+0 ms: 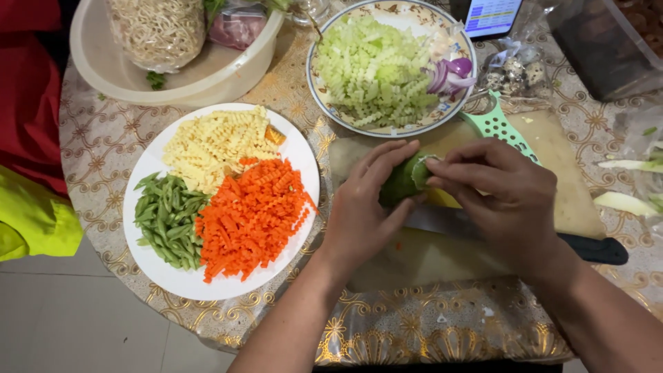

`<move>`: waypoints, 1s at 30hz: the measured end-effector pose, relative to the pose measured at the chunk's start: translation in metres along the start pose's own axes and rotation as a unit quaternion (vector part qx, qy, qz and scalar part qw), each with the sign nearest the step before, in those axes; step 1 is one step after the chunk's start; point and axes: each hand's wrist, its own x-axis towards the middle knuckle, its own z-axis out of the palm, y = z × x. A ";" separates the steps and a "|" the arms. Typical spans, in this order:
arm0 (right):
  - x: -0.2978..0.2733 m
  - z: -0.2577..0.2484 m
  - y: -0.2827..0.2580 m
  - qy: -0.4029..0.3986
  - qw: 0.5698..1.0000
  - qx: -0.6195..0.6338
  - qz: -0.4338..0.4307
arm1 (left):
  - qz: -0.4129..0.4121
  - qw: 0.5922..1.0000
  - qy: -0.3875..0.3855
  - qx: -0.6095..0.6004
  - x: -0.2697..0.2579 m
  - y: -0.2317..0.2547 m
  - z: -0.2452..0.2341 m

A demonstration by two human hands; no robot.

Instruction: Peeling a green vegetable using a kitchen knife on a cutting board

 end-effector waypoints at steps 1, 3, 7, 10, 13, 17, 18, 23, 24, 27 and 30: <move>0.000 0.000 0.000 0.000 1.000 0.000 0.001 | 0.000 1.000 -0.001 -0.001 0.000 0.000 0.001; 0.001 0.001 0.000 0.008 0.999 -0.033 -0.017 | -0.002 1.000 0.011 -0.005 0.000 0.000 0.001; 0.000 -0.004 -0.002 -0.011 0.999 -0.039 -0.023 | -0.005 1.000 0.020 -0.014 0.000 0.002 0.002; 0.004 -0.005 -0.004 -0.039 0.998 -0.029 -0.045 | -0.011 1.000 0.014 -0.007 0.000 0.002 0.003; 0.007 -0.002 -0.006 -0.034 0.998 -0.026 -0.041 | -0.013 1.000 0.022 0.007 -0.001 -0.001 0.006; 0.008 0.002 -0.007 -0.011 0.998 -0.058 -0.032 | -0.009 0.999 0.041 0.012 -0.003 -0.003 0.011; 0.008 0.003 -0.007 -0.006 0.997 -0.066 -0.034 | -0.017 0.999 0.048 0.016 -0.003 -0.002 0.013; 0.007 0.005 -0.010 0.017 0.995 -0.098 -0.016 | -0.035 0.996 0.059 0.052 -0.005 -0.002 0.018; 0.008 0.005 -0.011 0.024 0.994 -0.103 0.000 | -0.035 0.996 0.066 0.056 -0.005 -0.002 0.019; 0.000 0.002 0.001 0.018 0.988 -0.152 0.017 | -0.003 0.995 0.093 0.024 -0.002 -0.004 0.018; -0.009 0.007 0.001 0.011 0.993 -0.113 0.030 | -0.008 0.996 0.087 0.034 -0.001 -0.006 0.015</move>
